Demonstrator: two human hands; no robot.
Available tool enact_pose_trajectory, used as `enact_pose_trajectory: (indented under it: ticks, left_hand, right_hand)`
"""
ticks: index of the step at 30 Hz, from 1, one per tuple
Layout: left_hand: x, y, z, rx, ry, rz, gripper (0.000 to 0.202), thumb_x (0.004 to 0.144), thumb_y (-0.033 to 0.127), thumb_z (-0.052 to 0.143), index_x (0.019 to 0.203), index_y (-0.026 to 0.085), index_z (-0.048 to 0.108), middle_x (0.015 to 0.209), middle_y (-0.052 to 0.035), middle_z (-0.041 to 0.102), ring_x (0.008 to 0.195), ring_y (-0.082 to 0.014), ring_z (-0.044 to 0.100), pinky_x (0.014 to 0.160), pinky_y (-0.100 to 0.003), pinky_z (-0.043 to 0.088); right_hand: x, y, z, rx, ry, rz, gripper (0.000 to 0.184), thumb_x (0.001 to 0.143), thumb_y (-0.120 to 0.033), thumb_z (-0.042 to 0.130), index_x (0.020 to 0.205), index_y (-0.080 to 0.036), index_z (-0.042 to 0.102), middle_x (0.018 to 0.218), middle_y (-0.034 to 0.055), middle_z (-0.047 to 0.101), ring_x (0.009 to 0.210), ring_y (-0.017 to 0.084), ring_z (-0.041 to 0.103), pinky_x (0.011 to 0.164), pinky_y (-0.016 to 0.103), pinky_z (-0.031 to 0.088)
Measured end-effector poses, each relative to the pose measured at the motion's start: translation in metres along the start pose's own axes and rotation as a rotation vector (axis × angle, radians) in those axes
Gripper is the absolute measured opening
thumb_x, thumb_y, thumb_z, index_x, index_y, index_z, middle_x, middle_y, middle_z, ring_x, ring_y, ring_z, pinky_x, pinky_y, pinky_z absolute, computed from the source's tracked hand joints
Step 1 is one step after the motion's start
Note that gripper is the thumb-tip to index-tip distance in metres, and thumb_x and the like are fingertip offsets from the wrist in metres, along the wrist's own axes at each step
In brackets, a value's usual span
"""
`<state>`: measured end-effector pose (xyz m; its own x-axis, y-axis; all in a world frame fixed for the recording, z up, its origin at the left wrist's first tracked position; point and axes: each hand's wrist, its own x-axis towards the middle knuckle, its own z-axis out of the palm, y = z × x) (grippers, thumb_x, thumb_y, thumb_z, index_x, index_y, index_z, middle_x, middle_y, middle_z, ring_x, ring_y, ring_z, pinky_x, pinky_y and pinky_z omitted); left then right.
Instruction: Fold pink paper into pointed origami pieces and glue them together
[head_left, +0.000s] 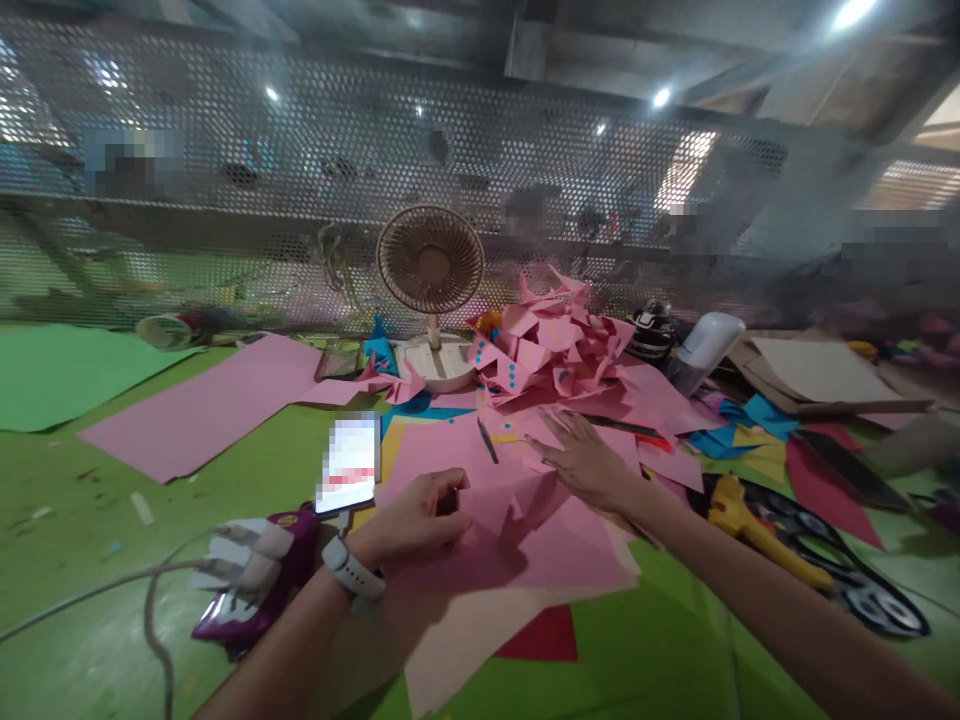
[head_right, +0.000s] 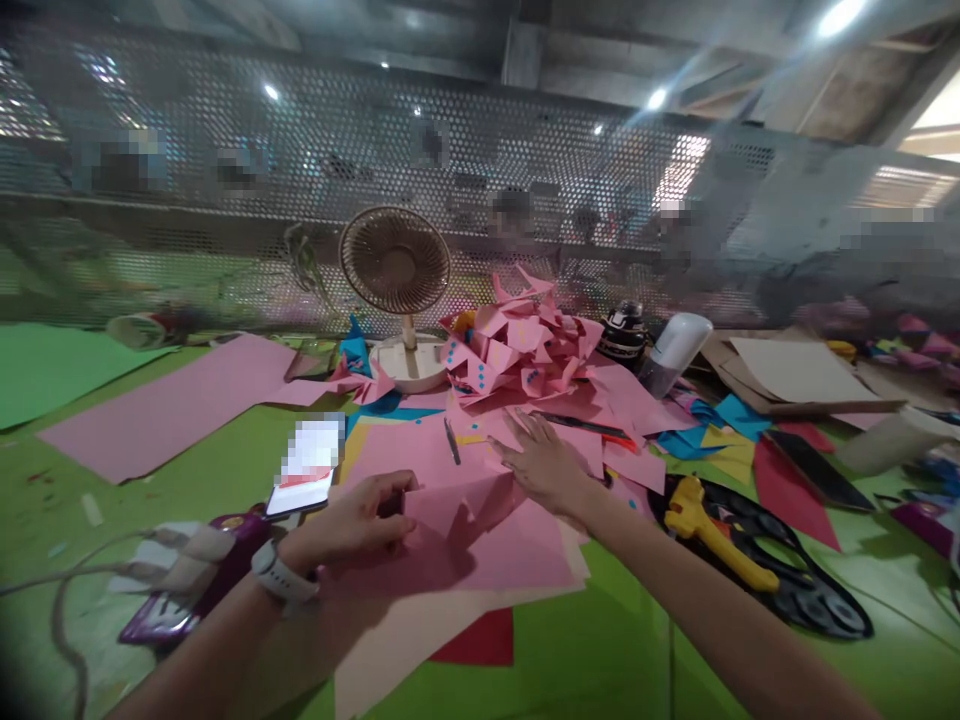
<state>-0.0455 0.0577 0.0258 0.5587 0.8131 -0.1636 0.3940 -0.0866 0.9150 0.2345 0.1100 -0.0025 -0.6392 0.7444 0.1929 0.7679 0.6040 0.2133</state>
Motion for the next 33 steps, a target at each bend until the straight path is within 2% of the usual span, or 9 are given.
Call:
enact_pose_trajectory:
  ticks: [4, 10, 15, 19, 21, 23, 27, 30, 33]
  left_hand:
    - [-0.001, 0.002, -0.004, 0.071, 0.026, 0.02, 0.009, 0.069, 0.017, 0.051, 0.072, 0.02, 0.042, 0.052, 0.0067, 0.048, 0.046, -0.0095, 0.045, 0.042, -0.019, 0.028]
    - [-0.003, 0.0, -0.006, 0.062, 0.005, -0.017, 0.01, 0.07, 0.019, 0.05, 0.074, 0.02, 0.042, 0.054, 0.0058, 0.051, 0.047, -0.0103, 0.048, 0.043, -0.019, 0.032]
    - [-0.001, 0.0, -0.005, -0.013, -0.01, -0.025, 0.01, 0.071, 0.02, 0.052, 0.077, 0.019, 0.044, 0.055, 0.0054, 0.051, 0.046, -0.0096, 0.048, 0.042, -0.019, 0.033]
    - [0.0, -0.003, -0.005, -0.057, -0.004, -0.031, 0.012, 0.07, 0.02, 0.053, 0.079, 0.018, 0.046, 0.057, 0.0051, 0.052, 0.048, -0.0099, 0.051, 0.043, -0.018, 0.035]
    - [0.001, -0.005, -0.005, -0.057, -0.023, -0.03, 0.011, 0.07, 0.021, 0.053, 0.079, 0.018, 0.046, 0.058, 0.0046, 0.053, 0.049, -0.0101, 0.052, 0.044, -0.018, 0.036]
    - [0.001, -0.008, -0.004, -0.058, -0.058, -0.025, 0.01, 0.071, 0.02, 0.053, 0.077, 0.018, 0.046, 0.059, 0.0041, 0.054, 0.05, -0.01, 0.053, 0.044, -0.018, 0.037]
    - [0.002, -0.01, -0.002, -0.08, -0.066, -0.02, 0.01, 0.071, 0.021, 0.053, 0.077, 0.018, 0.045, 0.059, 0.0041, 0.054, 0.051, -0.011, 0.055, 0.044, -0.019, 0.038]
    - [0.003, -0.011, -0.002, -0.102, -0.046, -0.028, 0.011, 0.071, 0.021, 0.053, 0.077, 0.019, 0.044, 0.058, 0.0046, 0.053, 0.051, -0.0114, 0.055, 0.044, -0.019, 0.037]
    - [0.005, -0.011, 0.0, -0.147, -0.027, -0.018, 0.012, 0.07, 0.021, 0.054, 0.075, 0.019, 0.044, 0.056, 0.0049, 0.053, 0.049, -0.0112, 0.055, 0.043, -0.019, 0.037]
  right_hand:
    - [0.005, 0.002, 0.013, -0.014, -0.039, -0.043, 0.065, 0.074, -0.008, 0.051, 0.134, -0.028, 0.039, 0.149, 0.0108, 0.018, 0.135, 0.03, 0.014, 0.104, 0.051, 0.015]
    - [0.006, 0.004, 0.027, 0.095, -0.11, -0.012, 0.068, 0.066, -0.007, 0.052, 0.13, -0.029, 0.045, 0.149, 0.0079, 0.019, 0.135, 0.031, 0.011, 0.106, 0.049, 0.013]
    - [0.006, 0.012, 0.029, 0.315, -0.131, 0.064, 0.06, 0.075, -0.01, 0.042, 0.131, -0.031, 0.043, 0.149, 0.0023, 0.018, 0.136, 0.028, 0.011, 0.106, 0.05, 0.014]
    - [0.007, 0.017, 0.023, 0.747, 0.019, 0.201, 0.039, 0.087, -0.029, 0.039, 0.122, -0.025, 0.055, 0.142, 0.0057, 0.035, 0.133, 0.024, 0.022, 0.106, 0.048, 0.021]
    - [0.008, 0.016, 0.02, 0.976, 0.115, 0.317, 0.031, 0.082, -0.039, 0.05, 0.103, -0.023, 0.067, 0.134, 0.0085, 0.047, 0.128, 0.025, 0.032, 0.105, 0.045, 0.025]
    - [0.01, 0.012, 0.018, 1.149, 0.175, 0.412, 0.028, 0.074, -0.043, 0.06, 0.086, -0.02, 0.07, 0.122, 0.0107, 0.056, 0.12, 0.026, 0.044, 0.101, 0.043, 0.031]
    - [0.013, 0.0, 0.011, 1.334, 0.189, 0.514, 0.03, 0.072, -0.044, 0.062, 0.088, -0.019, 0.068, 0.106, 0.01, 0.065, 0.097, 0.022, 0.059, 0.085, 0.038, 0.044]
    - [0.015, -0.011, 0.002, 1.461, 0.211, 0.592, 0.031, 0.067, -0.042, 0.067, 0.086, -0.017, 0.067, 0.093, 0.0075, 0.069, 0.087, 0.02, 0.061, 0.079, 0.034, 0.046]
    - [0.019, -0.025, -0.007, 1.473, 0.21, 0.583, 0.029, 0.066, -0.041, 0.068, 0.082, -0.017, 0.067, 0.084, 0.0056, 0.069, 0.08, 0.018, 0.061, 0.073, 0.03, 0.046]
